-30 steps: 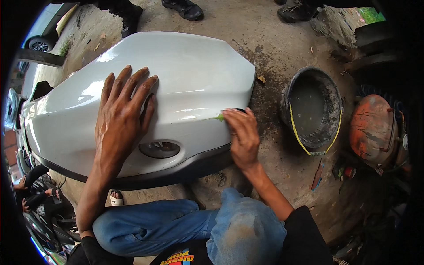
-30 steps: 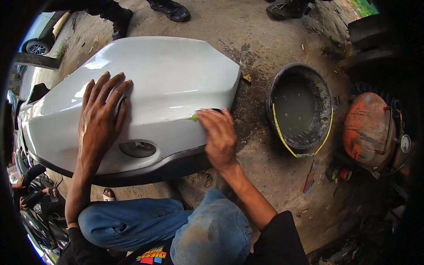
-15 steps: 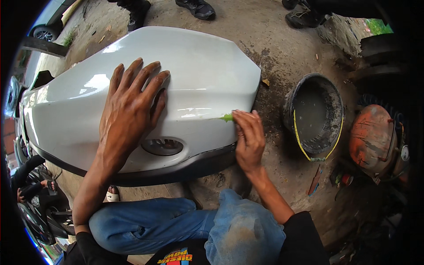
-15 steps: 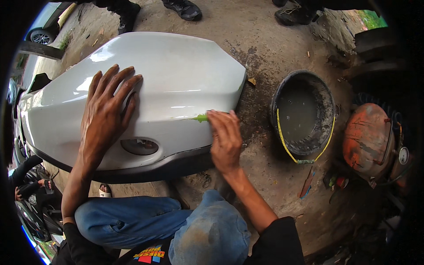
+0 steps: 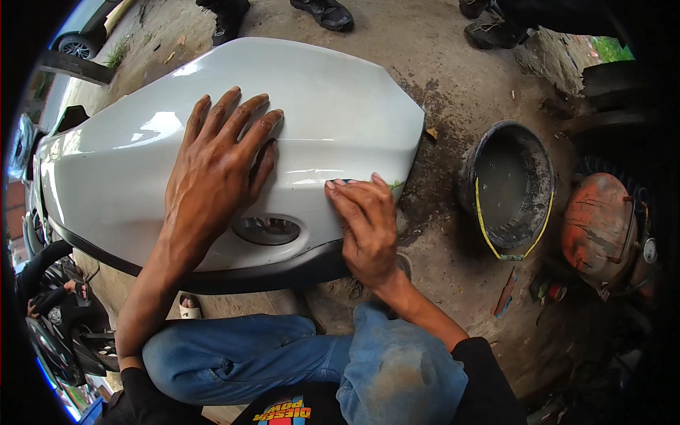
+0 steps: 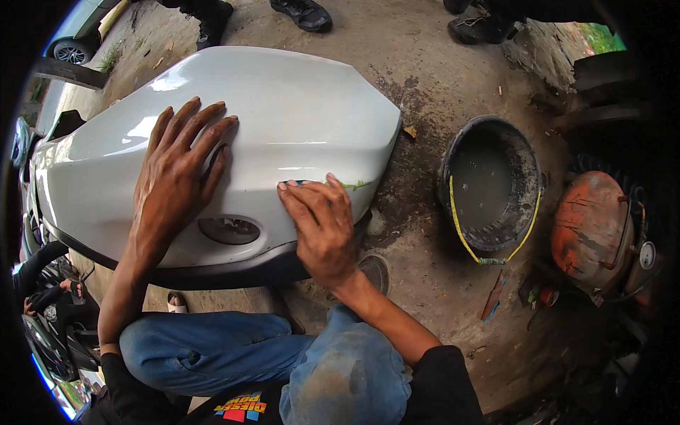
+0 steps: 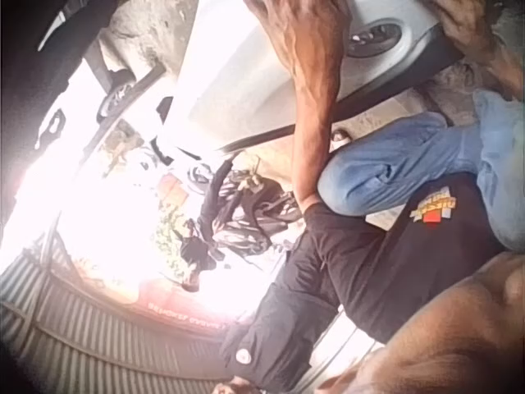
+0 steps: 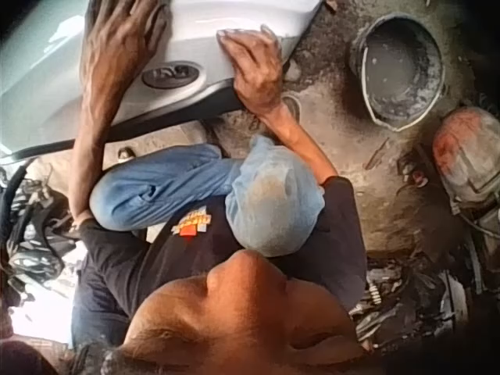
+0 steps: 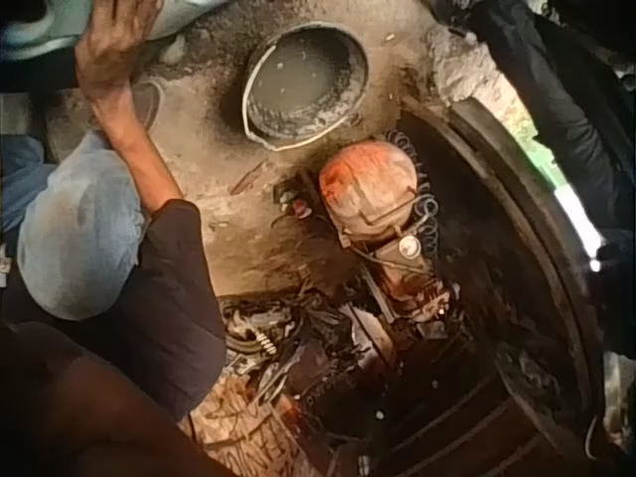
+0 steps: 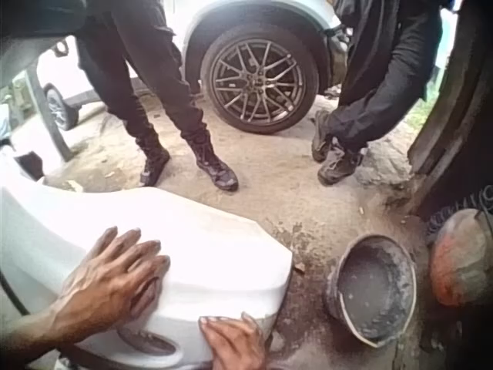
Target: Sanding a white car bumper part with sandpaper and water.
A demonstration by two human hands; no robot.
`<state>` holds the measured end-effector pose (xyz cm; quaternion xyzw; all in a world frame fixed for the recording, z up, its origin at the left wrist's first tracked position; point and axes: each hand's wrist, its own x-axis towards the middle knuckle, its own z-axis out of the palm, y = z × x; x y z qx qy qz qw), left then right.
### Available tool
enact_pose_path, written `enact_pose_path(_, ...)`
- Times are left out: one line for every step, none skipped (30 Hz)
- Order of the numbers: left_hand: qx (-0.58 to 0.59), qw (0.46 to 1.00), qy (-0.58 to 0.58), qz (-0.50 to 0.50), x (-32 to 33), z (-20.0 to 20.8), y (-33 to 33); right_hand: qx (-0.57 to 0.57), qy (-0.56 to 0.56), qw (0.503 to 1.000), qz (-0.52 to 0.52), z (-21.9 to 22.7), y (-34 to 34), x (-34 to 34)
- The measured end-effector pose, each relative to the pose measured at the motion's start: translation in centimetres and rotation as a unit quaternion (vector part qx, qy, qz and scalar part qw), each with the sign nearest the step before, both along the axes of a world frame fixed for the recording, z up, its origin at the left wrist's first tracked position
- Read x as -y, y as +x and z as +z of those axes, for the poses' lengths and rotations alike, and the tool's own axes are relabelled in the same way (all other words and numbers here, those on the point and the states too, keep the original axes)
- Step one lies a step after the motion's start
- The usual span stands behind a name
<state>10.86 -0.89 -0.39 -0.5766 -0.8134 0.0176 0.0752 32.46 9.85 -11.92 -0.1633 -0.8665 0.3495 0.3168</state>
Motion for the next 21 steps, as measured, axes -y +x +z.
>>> enact_pose_path(0.001, 1.0, 0.0, 0.0, 0.1, 0.0, 0.0, 0.016, 0.014, 1.0, -0.005, -0.1, 0.2, -0.5)
enact_pose_path(-0.001, 1.0, 0.003, -0.003, 0.2, 0.0, 0.0, 0.032, 0.029, 0.999, -0.01, -0.2, 0.6, -1.1)
enact_pose_path(-0.003, 1.0, 0.006, -0.006, 0.2, 0.1, 0.1, 0.042, 0.023, 0.999, -0.024, -0.8, 1.3, -1.5)
enact_pose_path(-0.002, 1.0, 0.006, -0.004, 0.0, 0.2, 0.2, 0.043, 0.023, 0.999, -0.022, -0.8, 1.4, -1.6)
enact_pose_path(-0.003, 1.0, 0.001, -0.001, -0.4, 0.4, 0.3, 0.042, 0.023, 0.998, -0.03, -0.7, 1.4, -1.5)
enact_pose_path(-0.004, 1.0, -0.005, 0.001, -0.6, 0.6, 0.4, 0.04, 0.024, 0.998, -0.038, -0.6, 1.3, -1.4)
enact_pose_path(-0.004, 1.0, -0.006, 0.0, -0.5, 0.4, 0.3, 0.028, 0.014, 0.999, -0.021, 0.0, 0.4, -0.6)
enact_pose_path(-0.003, 1.0, -0.004, 0.001, -0.3, 0.2, 0.1, 0.029, 0.013, 0.999, -0.022, 0.3, 0.0, -0.3)
enact_pose_path(-0.002, 1.0, -0.002, 0.001, -0.2, 0.1, 0.0, 0.03, 0.018, 0.999, -0.016, 0.6, -0.4, -0.1)
enact_pose_path(-0.001, 1.0, -0.002, 0.001, -0.1, 0.0, 0.0, 0.031, 0.023, 0.999, -0.009, 0.8, -0.6, 0.0)
enact_pose_path(0.001, 1.0, 0.005, -0.006, -0.1, 0.0, 0.1, 0.048, 0.034, 0.998, -0.017, 0.4, 0.0, -0.5)
enact_pose_path(0.003, 1.0, 0.011, -0.012, -0.1, 0.0, 0.1, 0.049, 0.035, 0.998, -0.017, 0.1, 0.5, -0.9)
enact_pose_path(0.003, 1.0, 0.011, -0.01, -0.1, 0.0, 0.2, 0.057, 0.031, 0.997, -0.031, 0.1, 1.1, -1.1)
enact_pose_path(0.001, 1.0, 0.007, -0.008, -0.3, 0.1, 0.2, 0.066, 0.028, 0.996, -0.045, 0.2, 1.3, -1.3)
enact_pose_path(-0.001, 1.0, 0.003, -0.006, -0.4, 0.2, 0.2, 0.062, 0.005, 0.997, -0.05, 0.3, 1.0, -0.9)
enact_pose_path(0.002, 1.0, 0.003, -0.006, -0.5, 0.2, 0.2, 0.064, 0.005, 0.997, -0.051, 0.7, 0.4, -0.5)
enact_pose_path(0.0, 1.0, 0.003, -0.006, -0.4, 0.1, 0.1, 0.054, 0.011, 0.998, -0.037, 0.9, -0.2, -0.1)
enact_pose_path(-0.002, 1.0, 0.002, -0.006, -0.4, 0.1, 0.2, 0.044, 0.016, 0.999, -0.023, 1.0, -0.4, 0.1)
enact_pose_path(0.003, 1.0, 0.005, -0.006, -0.1, -0.1, 0.0, 0.046, 0.034, 0.998, -0.027, 0.7, -0.3, 0.0)
enact_pose_path(0.002, 1.0, 0.005, -0.007, 0.1, -0.2, 0.0, 0.045, 0.034, 0.998, -0.028, 0.5, 0.2, -0.3)
enact_pose_path(0.001, 1.0, 0.009, -0.009, 0.3, -0.4, 0.1, 0.065, 0.037, 0.996, -0.038, 0.4, 1.0, -0.5)
